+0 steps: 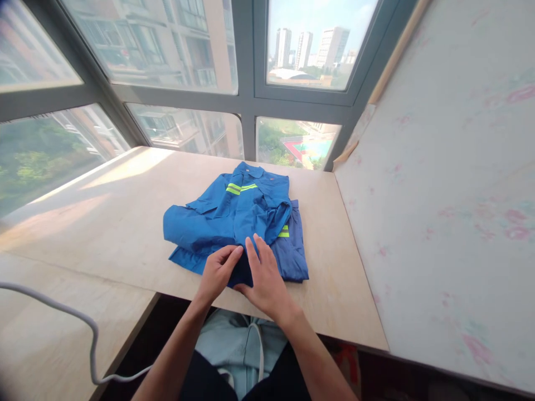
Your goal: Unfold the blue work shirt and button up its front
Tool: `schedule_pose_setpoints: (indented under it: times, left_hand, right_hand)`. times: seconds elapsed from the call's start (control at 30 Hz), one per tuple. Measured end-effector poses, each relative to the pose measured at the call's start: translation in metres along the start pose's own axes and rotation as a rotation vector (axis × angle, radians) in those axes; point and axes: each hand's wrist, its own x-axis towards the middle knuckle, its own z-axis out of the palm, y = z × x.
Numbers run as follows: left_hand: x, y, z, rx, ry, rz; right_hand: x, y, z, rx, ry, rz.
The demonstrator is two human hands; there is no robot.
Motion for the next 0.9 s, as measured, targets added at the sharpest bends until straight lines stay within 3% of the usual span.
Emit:
schedule_pose_setpoints:
  times: [0.1,0.23,0.37,0.43,0.53,0.63,0.73,0.9]
  left_hand:
    - [0.003,-0.002,-0.008,-0.025,-0.088,0.019]
    - [0.000,-0.014,-0.022,-0.039,-0.121,0.032]
    - [-0.008,-0.027,-0.031,-0.081,-0.139,0.102]
    - [-0.014,-0.028,-0.034,-0.007,-0.095,0.160]
    - [-0.028,-0.022,-0.038,0.137,0.066,0.203]
    - [-0.042,-0.016,-0.041,0.135,0.142,0.086]
    - [-0.048,-0.017,-0.036,0.075,0.048,-0.069]
    - [-0.039,-0.021,-0.013,-0.026,0.093,-0.233]
  right_hand:
    - [0.002,0.015,0.003,0.064,0.078,0.024]
    - [0.008,0.018,-0.002,0.146,0.244,0.143]
    - [0.016,0.014,-0.005,0.208,0.273,0.183]
    - [0.017,0.013,-0.002,0.285,0.298,0.248]
    - [0.019,0.015,0.006,0.528,0.425,0.493]
    - [0.022,0.019,0.015,0.919,0.542,0.770]
    - [0.026,0.021,0.023,1.222,0.515,0.971]
    - [0.028,0.023,0.029,1.250,0.432,1.025]
